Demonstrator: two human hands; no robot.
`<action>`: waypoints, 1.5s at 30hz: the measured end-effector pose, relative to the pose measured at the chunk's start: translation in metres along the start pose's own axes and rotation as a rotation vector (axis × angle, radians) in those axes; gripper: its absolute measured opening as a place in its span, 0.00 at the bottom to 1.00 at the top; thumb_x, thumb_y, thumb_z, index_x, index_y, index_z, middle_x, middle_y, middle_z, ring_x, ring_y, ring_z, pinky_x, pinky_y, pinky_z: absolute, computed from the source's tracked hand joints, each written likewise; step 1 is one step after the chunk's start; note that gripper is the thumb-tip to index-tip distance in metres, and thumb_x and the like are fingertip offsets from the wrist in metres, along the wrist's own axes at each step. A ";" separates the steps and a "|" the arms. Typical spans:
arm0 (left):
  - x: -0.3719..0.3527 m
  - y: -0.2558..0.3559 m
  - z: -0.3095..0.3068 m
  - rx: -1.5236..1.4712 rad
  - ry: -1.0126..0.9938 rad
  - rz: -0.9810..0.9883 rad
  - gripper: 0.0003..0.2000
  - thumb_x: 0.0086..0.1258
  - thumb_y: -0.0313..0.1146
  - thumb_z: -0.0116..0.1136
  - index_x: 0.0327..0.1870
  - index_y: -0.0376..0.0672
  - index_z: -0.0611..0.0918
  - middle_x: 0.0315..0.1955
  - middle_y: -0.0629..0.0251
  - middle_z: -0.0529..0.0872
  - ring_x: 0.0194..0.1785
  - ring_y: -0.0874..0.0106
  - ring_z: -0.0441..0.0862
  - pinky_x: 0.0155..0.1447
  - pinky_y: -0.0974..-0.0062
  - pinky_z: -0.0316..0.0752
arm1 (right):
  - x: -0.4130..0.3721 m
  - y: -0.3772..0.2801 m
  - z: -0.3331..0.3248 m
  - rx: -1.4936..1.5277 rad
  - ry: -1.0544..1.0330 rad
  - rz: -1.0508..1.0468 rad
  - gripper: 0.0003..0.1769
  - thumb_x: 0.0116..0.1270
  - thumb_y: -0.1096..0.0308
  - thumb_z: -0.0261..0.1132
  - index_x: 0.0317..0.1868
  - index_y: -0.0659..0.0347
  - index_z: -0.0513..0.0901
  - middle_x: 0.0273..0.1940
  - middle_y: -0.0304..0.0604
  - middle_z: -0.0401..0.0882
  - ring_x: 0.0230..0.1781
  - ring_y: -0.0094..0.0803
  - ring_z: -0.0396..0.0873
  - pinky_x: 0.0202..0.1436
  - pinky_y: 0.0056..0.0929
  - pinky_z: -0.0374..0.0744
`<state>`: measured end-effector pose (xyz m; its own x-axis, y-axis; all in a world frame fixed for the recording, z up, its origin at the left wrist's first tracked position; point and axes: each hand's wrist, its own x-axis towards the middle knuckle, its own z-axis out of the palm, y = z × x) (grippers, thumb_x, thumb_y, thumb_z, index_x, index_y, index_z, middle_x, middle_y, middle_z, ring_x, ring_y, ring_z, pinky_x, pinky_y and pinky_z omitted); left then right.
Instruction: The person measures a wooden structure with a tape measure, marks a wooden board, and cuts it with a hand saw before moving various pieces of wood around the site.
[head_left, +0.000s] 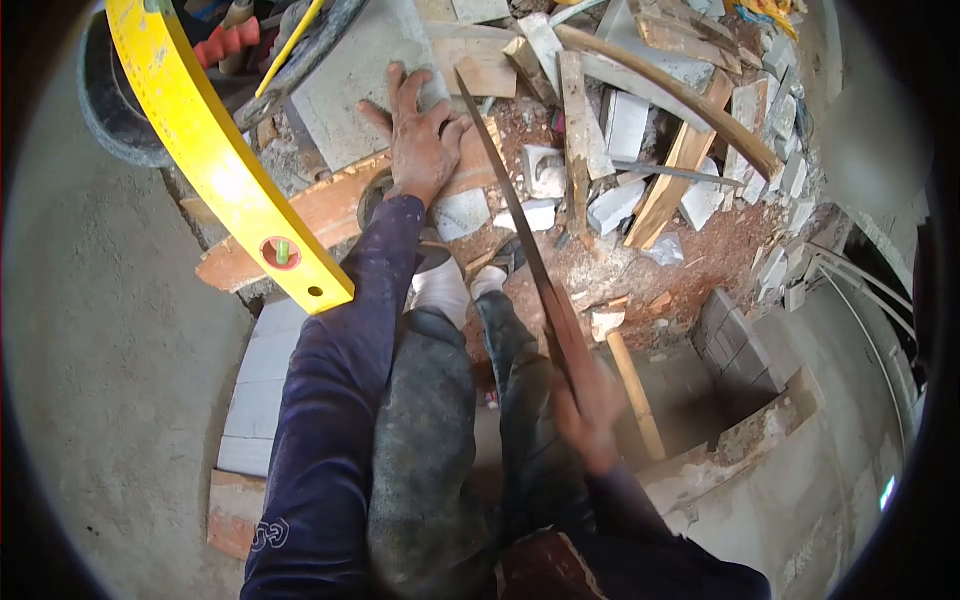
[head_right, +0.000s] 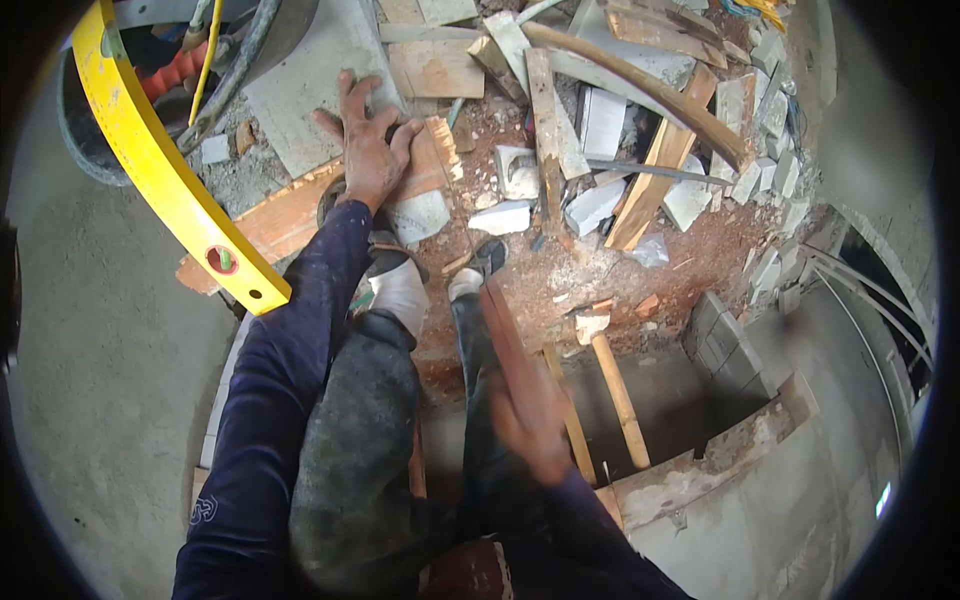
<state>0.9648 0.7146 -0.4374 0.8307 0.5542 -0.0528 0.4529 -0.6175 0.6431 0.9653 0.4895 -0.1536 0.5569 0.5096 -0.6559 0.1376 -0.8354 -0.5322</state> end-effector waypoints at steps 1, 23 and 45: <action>0.000 -0.001 0.000 -0.005 -0.002 0.007 0.09 0.61 0.40 0.70 0.28 0.45 0.88 0.68 0.60 0.70 0.84 0.54 0.42 0.76 0.33 0.14 | 0.000 -0.002 -0.002 0.000 -0.006 0.003 0.47 0.59 0.70 0.55 0.82 0.49 0.54 0.72 0.39 0.71 0.25 0.46 0.76 0.25 0.42 0.71; -0.004 0.000 0.001 0.033 0.010 0.026 0.11 0.61 0.41 0.72 0.26 0.45 0.86 0.68 0.62 0.70 0.83 0.55 0.45 0.76 0.35 0.16 | 0.156 0.039 0.076 -0.064 0.564 -0.538 0.06 0.64 0.69 0.63 0.31 0.59 0.75 0.26 0.47 0.70 0.25 0.47 0.71 0.25 0.44 0.65; 0.003 0.001 -0.001 0.022 -0.005 -0.004 0.08 0.63 0.42 0.68 0.28 0.50 0.87 0.68 0.63 0.69 0.84 0.58 0.41 0.76 0.31 0.16 | 0.063 0.041 0.045 -0.056 0.191 -0.021 0.29 0.61 0.72 0.60 0.65 0.53 0.79 0.34 0.47 0.80 0.26 0.46 0.75 0.24 0.40 0.70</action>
<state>0.9676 0.7165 -0.4361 0.8303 0.5542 -0.0590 0.4632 -0.6273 0.6261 0.9690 0.4973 -0.2412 0.6981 0.4828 -0.5287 0.1931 -0.8380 -0.5104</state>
